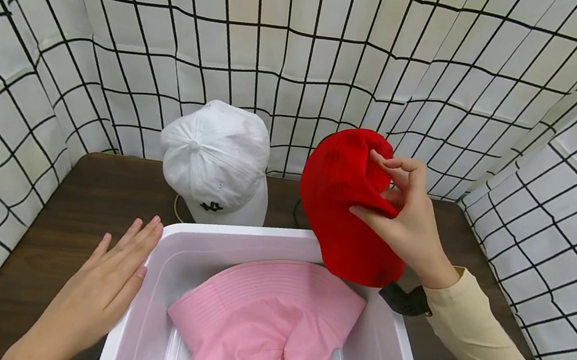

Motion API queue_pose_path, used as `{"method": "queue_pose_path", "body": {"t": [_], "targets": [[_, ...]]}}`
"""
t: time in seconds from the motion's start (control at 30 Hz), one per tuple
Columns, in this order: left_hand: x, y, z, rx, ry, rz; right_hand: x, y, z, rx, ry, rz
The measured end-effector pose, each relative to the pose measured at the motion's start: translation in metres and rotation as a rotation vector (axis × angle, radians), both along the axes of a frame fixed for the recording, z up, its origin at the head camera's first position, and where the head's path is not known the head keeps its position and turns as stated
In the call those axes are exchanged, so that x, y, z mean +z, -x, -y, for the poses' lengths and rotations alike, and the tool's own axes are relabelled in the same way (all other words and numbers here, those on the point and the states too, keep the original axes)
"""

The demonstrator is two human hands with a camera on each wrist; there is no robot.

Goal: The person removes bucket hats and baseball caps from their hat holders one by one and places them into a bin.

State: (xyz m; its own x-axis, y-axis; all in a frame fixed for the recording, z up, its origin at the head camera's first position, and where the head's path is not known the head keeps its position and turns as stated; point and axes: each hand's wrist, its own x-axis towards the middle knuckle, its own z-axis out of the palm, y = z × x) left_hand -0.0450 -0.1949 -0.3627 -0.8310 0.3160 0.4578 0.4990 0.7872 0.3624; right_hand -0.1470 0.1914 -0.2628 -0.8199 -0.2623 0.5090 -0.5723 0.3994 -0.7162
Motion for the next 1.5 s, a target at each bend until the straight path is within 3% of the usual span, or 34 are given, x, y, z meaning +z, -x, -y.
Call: {"method": "queue_pose_path", "body": {"t": [0.2, 0.53, 1.03, 1.17, 1.5], "targets": [[0.001, 0.001, 0.0, -0.002, 0.001, -0.002, -0.003, -0.001, 0.003, -0.076, 0.101, 0.004], [0.0, 0.001, 0.0, -0.002, 0.005, 0.003, 0.003, 0.003, 0.003, -0.095, 0.021, 0.201], [-0.001, 0.001, 0.0, -0.002, 0.004, 0.01, 0.0, 0.004, 0.005, -0.034, -0.163, 0.147], [0.0, 0.0, 0.0, 0.0, 0.006, 0.008, -0.002, 0.001, 0.006, 0.031, -0.221, 0.046], [-0.001, 0.0, 0.0, -0.003, 0.003, 0.005, -0.012, -0.016, 0.024, 0.304, -0.496, -0.508]]}}
